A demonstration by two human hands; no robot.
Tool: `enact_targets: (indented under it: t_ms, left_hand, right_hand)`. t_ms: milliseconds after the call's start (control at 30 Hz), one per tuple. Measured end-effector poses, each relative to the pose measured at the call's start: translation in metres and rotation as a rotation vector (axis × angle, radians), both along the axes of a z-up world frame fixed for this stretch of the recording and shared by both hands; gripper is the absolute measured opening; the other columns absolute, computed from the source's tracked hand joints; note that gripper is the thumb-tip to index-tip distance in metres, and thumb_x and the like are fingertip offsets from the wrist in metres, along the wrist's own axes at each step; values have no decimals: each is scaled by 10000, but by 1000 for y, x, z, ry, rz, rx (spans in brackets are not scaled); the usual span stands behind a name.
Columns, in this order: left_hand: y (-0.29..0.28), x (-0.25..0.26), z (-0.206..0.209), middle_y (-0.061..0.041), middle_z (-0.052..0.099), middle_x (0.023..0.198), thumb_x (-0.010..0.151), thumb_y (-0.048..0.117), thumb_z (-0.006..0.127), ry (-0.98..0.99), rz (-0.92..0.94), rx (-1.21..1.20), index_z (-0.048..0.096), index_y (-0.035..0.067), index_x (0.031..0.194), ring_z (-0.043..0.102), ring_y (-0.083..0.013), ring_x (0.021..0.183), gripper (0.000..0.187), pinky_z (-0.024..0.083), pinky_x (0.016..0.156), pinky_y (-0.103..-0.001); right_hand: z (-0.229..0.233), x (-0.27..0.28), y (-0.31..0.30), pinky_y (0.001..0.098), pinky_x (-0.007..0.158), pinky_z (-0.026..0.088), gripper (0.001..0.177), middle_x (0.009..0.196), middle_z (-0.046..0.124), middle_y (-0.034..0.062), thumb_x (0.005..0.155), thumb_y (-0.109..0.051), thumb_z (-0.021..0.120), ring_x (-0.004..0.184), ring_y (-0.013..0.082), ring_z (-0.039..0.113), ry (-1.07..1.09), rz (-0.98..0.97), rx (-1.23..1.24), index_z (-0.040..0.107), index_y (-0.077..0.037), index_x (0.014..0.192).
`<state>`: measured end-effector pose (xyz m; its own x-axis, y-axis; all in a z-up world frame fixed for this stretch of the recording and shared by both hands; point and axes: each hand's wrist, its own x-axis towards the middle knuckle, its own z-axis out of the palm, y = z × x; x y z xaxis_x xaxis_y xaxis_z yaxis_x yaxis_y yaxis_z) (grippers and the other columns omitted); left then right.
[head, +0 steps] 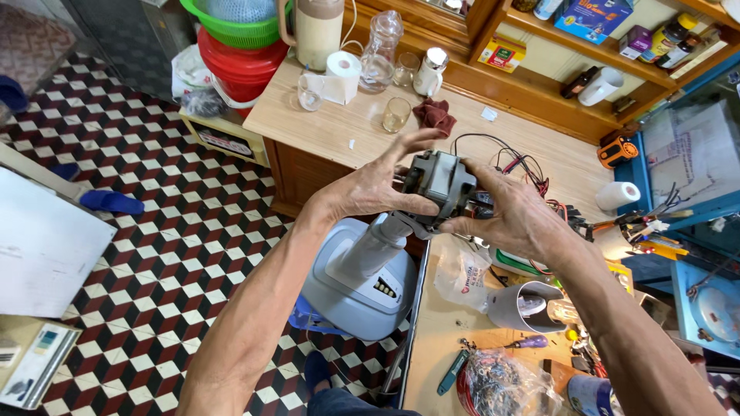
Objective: The person disassembles a small motor, removes the rotor, and applies lubricant to the stator windings. They then reassemble the motor components and test the assembly by rotating the shaft.
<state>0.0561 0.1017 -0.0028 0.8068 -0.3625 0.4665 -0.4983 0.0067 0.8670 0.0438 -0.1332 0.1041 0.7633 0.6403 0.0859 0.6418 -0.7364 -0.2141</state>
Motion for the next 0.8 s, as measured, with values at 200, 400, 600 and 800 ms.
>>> enact_targets:
  t_ms: [200, 400, 600, 800]
  left_hand:
    - [-9, -20, -19, -187, 595, 1438, 648, 594, 850, 152, 378, -30, 497, 57, 1432, 644, -312, 1326, 1014, 544, 1098, -445]
    - [-42, -53, -20, -351, 374, 1592, 937, 534, 795, -100, 727, 193, 301, -125, 1559, 431, -435, 1460, 1032, 416, 1171, -500]
    - [-76, -46, 25, -225, 564, 1371, 699, 588, 812, 102, 1041, 182, 460, -36, 1425, 600, -353, 1250, 1020, 516, 1016, -430]
    - [-76, -47, 35, -206, 560, 1370, 678, 590, 845, 132, 1125, 239, 440, -13, 1428, 629, -329, 1194, 1044, 537, 956, -436]
  right_hand:
    - [-5, 0, 13, 450, 919, 547, 1057, 1187, 701, 218, 613, -572, 894, 1082, 335, 695, 14, -123, 28, 498, -45, 1439]
    - [-21, 5, 14, 466, 932, 535, 877, 1228, 679, 227, 657, -445, 868, 1122, 379, 670, -53, -100, 146, 538, -32, 1357]
    - [-39, 11, 8, 484, 963, 501, 818, 1297, 617, 281, 765, -333, 831, 1170, 426, 625, -136, 131, 338, 478, 46, 1398]
    - [-60, -35, -27, 416, 776, 562, 451, 1073, 702, 196, 920, -327, 728, 894, 328, 708, -83, -144, 536, 627, 11, 1201]
